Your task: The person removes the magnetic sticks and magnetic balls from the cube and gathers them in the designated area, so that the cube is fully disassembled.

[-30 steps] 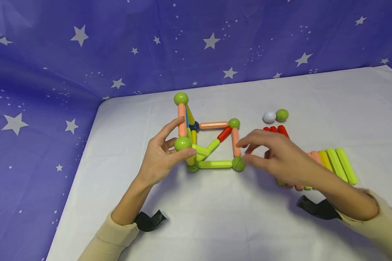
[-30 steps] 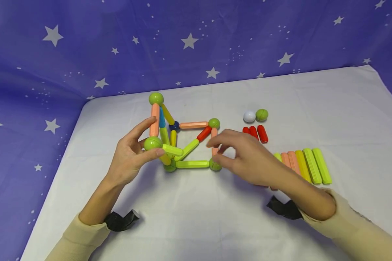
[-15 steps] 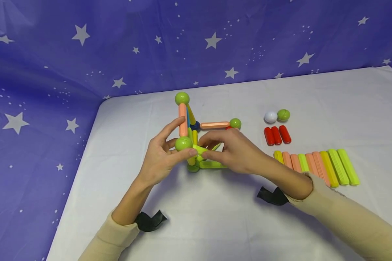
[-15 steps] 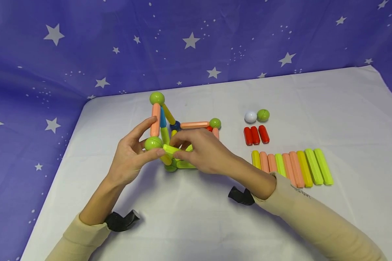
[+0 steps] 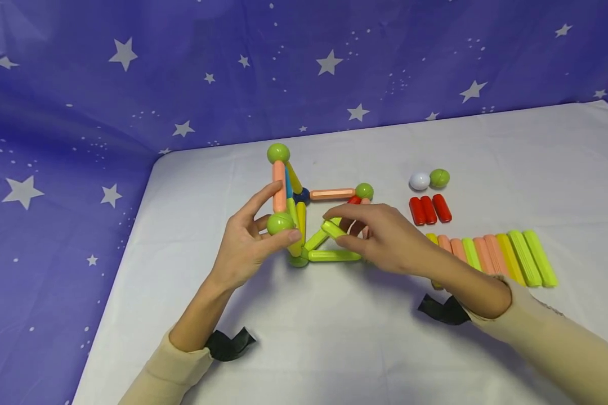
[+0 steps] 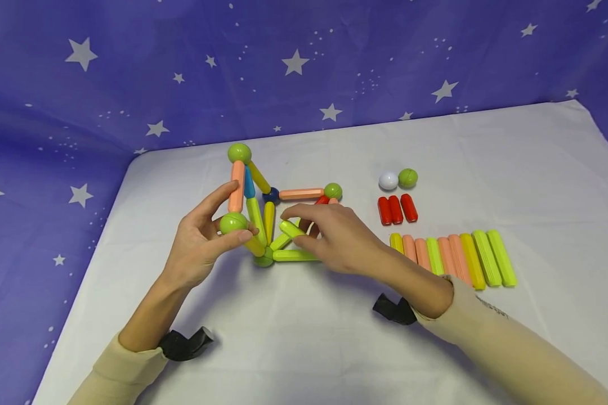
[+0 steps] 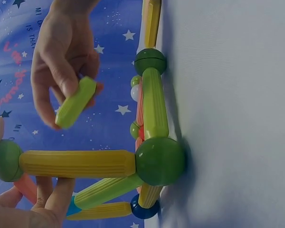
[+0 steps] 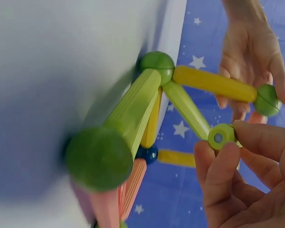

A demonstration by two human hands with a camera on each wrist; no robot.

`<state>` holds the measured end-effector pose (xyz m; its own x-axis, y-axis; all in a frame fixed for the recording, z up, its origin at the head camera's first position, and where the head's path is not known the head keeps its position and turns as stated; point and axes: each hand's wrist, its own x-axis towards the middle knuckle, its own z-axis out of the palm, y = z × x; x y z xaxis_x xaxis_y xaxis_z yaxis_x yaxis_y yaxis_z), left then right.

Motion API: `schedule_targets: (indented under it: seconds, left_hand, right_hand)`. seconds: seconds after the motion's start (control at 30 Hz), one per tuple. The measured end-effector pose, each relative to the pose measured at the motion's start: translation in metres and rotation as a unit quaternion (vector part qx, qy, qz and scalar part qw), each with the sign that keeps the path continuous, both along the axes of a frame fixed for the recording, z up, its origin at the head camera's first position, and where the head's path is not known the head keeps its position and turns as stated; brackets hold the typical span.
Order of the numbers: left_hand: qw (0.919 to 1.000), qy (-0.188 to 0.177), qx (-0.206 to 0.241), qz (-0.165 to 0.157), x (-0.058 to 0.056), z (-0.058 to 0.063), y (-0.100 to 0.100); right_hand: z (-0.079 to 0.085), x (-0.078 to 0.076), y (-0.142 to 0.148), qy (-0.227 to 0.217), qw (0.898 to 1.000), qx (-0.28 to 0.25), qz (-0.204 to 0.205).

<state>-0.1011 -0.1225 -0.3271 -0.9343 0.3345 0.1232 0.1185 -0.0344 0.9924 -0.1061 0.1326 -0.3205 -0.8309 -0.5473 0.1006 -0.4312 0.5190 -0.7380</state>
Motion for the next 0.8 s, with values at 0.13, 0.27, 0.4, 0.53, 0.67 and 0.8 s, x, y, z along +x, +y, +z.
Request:
schedule_targets:
  seconds: [0.13,0.27,0.4,0.53,0.67,0.8]
  left_hand:
    - [1.0000,0.000,0.000,0.000,0.000,-0.001,-0.001]
    - [1.0000,-0.002,-0.001,0.001,0.000,-0.002,-0.002]
    - [1.0000,-0.004,0.001,-0.003,-0.001,-0.002,0.000]
    - [1.0000,0.005,0.003,0.000,-0.002,-0.002,0.002]
    - [0.9998,0.018,0.005,0.007,-0.002,-0.002,0.003]
    - [0.9995,0.024,0.020,0.002,-0.002,-0.002,0.005]
  right_hand:
    - [0.001,0.004,0.024,-0.003,1.000,0.010,-0.022]
    - [0.003,0.005,0.057,0.013,0.997,0.039,-0.068]
    - [0.001,0.000,0.099,-0.001,0.989,0.083,-0.121]
    - [-0.004,-0.013,0.137,-0.042,0.982,0.121,-0.137]
    - [-0.013,-0.028,0.157,-0.077,0.978,0.136,-0.136]
    - [-0.022,-0.035,0.166,-0.108,0.974,0.146,-0.138]
